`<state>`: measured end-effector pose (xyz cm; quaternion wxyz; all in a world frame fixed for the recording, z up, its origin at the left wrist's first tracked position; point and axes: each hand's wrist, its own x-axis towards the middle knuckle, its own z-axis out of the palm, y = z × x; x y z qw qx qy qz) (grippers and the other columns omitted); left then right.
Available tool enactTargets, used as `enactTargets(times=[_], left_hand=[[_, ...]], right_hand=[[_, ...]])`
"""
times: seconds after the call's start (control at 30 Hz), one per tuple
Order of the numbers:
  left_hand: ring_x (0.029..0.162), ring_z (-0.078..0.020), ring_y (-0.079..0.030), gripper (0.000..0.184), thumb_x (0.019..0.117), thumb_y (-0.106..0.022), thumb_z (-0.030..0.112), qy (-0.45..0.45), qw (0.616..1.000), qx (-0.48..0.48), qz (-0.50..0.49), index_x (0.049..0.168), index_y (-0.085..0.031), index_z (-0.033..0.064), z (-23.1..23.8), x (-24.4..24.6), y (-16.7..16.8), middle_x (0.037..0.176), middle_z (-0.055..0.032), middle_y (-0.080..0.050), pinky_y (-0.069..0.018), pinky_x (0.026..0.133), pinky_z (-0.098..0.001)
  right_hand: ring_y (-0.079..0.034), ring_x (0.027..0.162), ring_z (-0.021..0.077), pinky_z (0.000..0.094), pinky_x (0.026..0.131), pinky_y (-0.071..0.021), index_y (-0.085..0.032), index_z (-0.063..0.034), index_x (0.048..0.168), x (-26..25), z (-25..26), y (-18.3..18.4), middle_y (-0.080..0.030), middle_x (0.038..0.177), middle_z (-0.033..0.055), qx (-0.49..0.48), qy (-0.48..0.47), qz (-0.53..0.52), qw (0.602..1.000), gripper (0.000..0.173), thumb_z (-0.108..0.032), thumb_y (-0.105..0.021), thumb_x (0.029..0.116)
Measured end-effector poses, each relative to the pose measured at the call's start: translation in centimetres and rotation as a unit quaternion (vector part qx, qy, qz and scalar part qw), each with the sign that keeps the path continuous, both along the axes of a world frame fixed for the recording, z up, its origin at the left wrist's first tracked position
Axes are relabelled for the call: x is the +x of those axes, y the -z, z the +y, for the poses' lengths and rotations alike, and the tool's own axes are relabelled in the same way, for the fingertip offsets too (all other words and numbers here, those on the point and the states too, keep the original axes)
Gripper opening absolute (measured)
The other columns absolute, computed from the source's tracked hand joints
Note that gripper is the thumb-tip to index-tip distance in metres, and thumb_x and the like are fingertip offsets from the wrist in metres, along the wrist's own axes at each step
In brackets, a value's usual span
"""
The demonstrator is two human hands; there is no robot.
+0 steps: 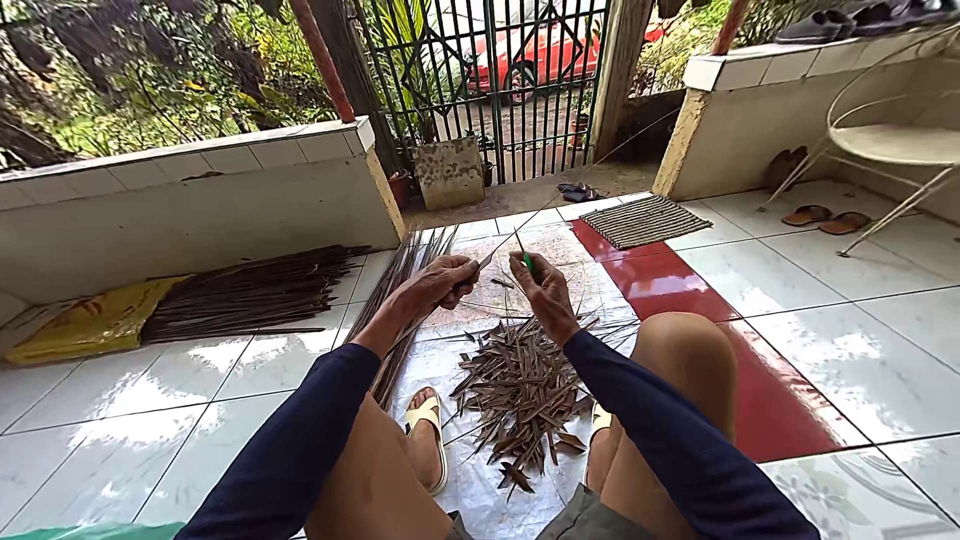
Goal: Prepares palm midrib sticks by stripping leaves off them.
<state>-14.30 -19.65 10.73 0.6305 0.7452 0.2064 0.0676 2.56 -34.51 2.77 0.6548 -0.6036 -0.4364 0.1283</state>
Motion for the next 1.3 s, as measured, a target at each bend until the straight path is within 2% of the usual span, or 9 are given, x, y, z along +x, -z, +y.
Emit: enactTargets(times=[0.13, 0.27, 0.47, 0.73, 0.83, 0.97, 1.13, 1.23, 1.3], left_hand=[[0.040, -0.0038, -0.028, 0.038, 0.1127, -0.038, 0.031, 0.017, 0.999, -0.030, 0.009, 0.086, -0.055, 0.0097, -0.2, 0.0, -0.2, 0.057, 0.0048, -0.033, -0.0252, 0.036, -0.0169], [0.040, -0.0026, -0.025, 0.040, 0.1118, -0.036, 0.033, 0.014, 0.997, -0.075, 0.024, 0.080, -0.052, 0.0133, 0.2, -0.3, -0.2, 0.056, 0.0065, -0.031, -0.0239, 0.036, -0.0162], [0.039, -0.0028, -0.025, 0.040, 0.1118, -0.037, 0.033, 0.025, 0.997, -0.068, 0.030, 0.080, -0.053, 0.0126, 0.3, -0.2, -0.1, 0.056, 0.0059, -0.031, -0.0234, 0.036, -0.0162], [0.040, -0.0032, -0.025, 0.041, 0.1120, -0.036, 0.033, 0.026, 0.997, -0.065, 0.044, 0.080, -0.052, 0.0128, 0.0, -0.1, -0.3, 0.057, 0.0058, -0.031, -0.0226, 0.036, -0.0167], [0.040, -0.0030, -0.025, 0.041, 0.1123, -0.034, 0.032, 0.029, 0.995, -0.082, 0.047, 0.081, -0.052, 0.0123, 0.1, -0.1, -0.3, 0.057, 0.0059, -0.031, -0.0229, 0.036, -0.0165], [0.040, -0.0032, -0.025, 0.040, 0.1121, -0.035, 0.031, 0.025, 0.996, -0.072, 0.053, 0.081, -0.052, 0.0121, 0.0, -0.2, -0.3, 0.056, 0.0054, -0.031, -0.0230, 0.036, -0.0166], [0.039, -0.0029, -0.025, 0.041, 0.1116, -0.037, 0.031, 0.035, 0.995, -0.065, 0.064, 0.079, -0.053, 0.0120, 0.2, -0.4, -0.1, 0.055, 0.0057, -0.031, -0.0223, 0.036, -0.0165], [0.039, -0.0032, -0.025, 0.040, 0.1117, -0.036, 0.031, 0.040, 0.995, -0.068, 0.065, 0.080, -0.052, 0.0123, 0.6, -0.7, 0.0, 0.056, 0.0058, -0.030, -0.0234, 0.036, -0.0167], [0.040, -0.0033, -0.026, 0.041, 0.1122, -0.036, 0.033, 0.037, 0.996, -0.063, 0.058, 0.082, -0.053, 0.0117, 0.8, -0.6, 0.0, 0.057, 0.0055, -0.032, -0.0239, 0.036, -0.0166]], right_hand=[[-0.046, 0.055, 0.0164, 0.0370, 0.051, -0.0414, -0.064, -0.0268, 0.138, 0.4, -0.1, -0.3, -0.057, 0.078, 0.0034, -0.010, 0.028, -0.080, 0.996, 0.037, -0.043, -0.051, 0.1079], [-0.066, 0.082, 0.0114, 0.0384, 0.072, -0.0558, -0.065, -0.0281, 0.140, 0.2, -0.1, -0.5, -0.072, 0.114, -0.0017, 0.004, 0.021, -0.149, 0.989, 0.035, -0.034, -0.059, 0.1056], [-0.069, 0.097, 0.0048, 0.0355, 0.086, -0.0572, -0.068, -0.0324, 0.136, 1.7, 0.0, -0.7, -0.073, 0.120, -0.0082, 0.015, 0.027, -0.127, 0.991, 0.032, -0.036, -0.059, 0.1051], [-0.070, 0.095, 0.0091, 0.0402, 0.083, -0.0576, -0.068, -0.0314, 0.136, 1.4, 0.0, -0.9, -0.073, 0.121, -0.0060, 0.001, 0.068, -0.160, 0.985, 0.032, -0.035, -0.059, 0.1053], [-0.069, 0.087, 0.0143, 0.0431, 0.074, -0.0562, -0.067, -0.0302, 0.138, 0.8, -0.4, -1.0, -0.073, 0.116, -0.0009, -0.005, 0.090, -0.168, 0.982, 0.034, -0.033, -0.060, 0.1053], [-0.070, 0.099, 0.0093, 0.0411, 0.086, -0.0571, -0.068, -0.0330, 0.136, 1.4, 0.3, -0.8, -0.073, 0.120, -0.0057, 0.002, 0.109, -0.153, 0.982, 0.033, -0.038, -0.057, 0.1055], [-0.070, 0.099, 0.0065, 0.0376, 0.089, -0.0565, -0.069, -0.0292, 0.135, 3.7, 0.0, -1.6, -0.073, 0.123, -0.0068, 0.025, 0.092, -0.092, 0.991, 0.032, -0.037, -0.057, 0.1059], [-0.063, 0.075, 0.0126, 0.0376, 0.072, -0.0527, -0.069, -0.0238, 0.136, 4.9, 0.2, -1.4, -0.073, 0.100, 0.0014, 0.037, 0.102, -0.052, 0.993, 0.034, -0.034, -0.056, 0.1066], [-0.058, 0.071, 0.0144, 0.0369, 0.068, -0.0504, -0.066, -0.0195, 0.138, 6.2, 0.1, -1.5, -0.070, 0.095, 0.0046, 0.062, 0.139, -0.016, 0.988, 0.036, -0.031, -0.052, 0.1080]])
